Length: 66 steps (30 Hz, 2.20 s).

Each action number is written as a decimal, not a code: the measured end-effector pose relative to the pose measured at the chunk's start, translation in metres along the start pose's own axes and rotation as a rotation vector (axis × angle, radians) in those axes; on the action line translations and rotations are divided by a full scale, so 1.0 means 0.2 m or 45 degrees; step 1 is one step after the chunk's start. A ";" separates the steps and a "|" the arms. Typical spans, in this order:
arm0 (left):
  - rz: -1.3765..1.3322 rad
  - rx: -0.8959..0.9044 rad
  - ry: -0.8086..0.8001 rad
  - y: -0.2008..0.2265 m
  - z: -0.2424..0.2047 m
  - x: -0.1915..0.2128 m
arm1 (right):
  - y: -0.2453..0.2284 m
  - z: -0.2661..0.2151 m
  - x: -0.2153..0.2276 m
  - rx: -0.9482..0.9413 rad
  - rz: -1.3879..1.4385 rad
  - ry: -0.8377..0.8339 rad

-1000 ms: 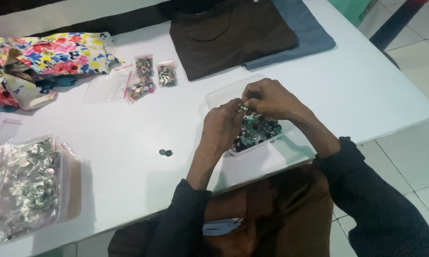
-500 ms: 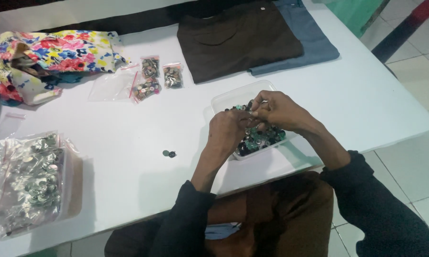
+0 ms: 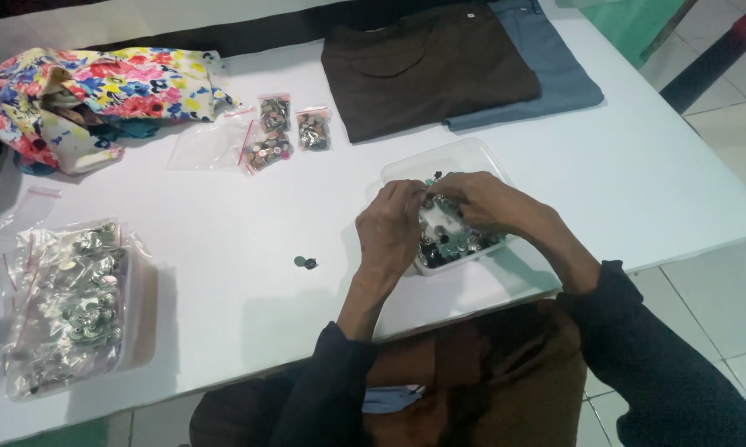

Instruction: Sorting small buttons from a bulk container and placing them into individual plastic bags

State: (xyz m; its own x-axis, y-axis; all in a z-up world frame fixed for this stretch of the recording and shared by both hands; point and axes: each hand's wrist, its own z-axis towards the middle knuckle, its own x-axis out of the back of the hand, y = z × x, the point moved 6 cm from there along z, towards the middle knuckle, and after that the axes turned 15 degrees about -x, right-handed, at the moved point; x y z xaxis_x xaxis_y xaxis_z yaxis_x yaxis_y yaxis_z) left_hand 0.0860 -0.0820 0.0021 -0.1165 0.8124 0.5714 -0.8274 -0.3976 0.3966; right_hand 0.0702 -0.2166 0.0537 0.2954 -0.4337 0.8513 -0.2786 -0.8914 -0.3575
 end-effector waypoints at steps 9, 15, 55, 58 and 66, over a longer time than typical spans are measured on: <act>-0.010 0.143 -0.145 0.00 -0.01 0.00 | 0.23 0.14 -0.09 0.036 -0.268 0.127; 0.094 0.136 -0.333 -0.01 -0.03 -0.03 | 0.17 -0.01 -0.10 0.017 -0.439 0.051; -0.255 -0.100 0.666 0.23 -0.29 0.66 | -0.39 -0.54 -0.22 0.663 0.504 0.847; -0.256 -0.075 0.710 0.14 -0.46 0.82 | -0.53 -0.53 -0.44 0.735 0.343 1.007; -0.075 0.469 0.340 -0.36 -0.85 0.74 | -0.59 -0.15 -0.92 0.430 0.304 0.878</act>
State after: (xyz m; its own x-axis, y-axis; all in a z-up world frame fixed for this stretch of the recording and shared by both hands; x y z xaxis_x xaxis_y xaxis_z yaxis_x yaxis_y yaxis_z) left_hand 0.0345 0.1393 -0.0630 -0.2525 0.9004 0.3543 -0.5920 -0.4334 0.6795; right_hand 0.0209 -0.0281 -0.0490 -0.3987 -0.5371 0.7433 0.0611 -0.8243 -0.5628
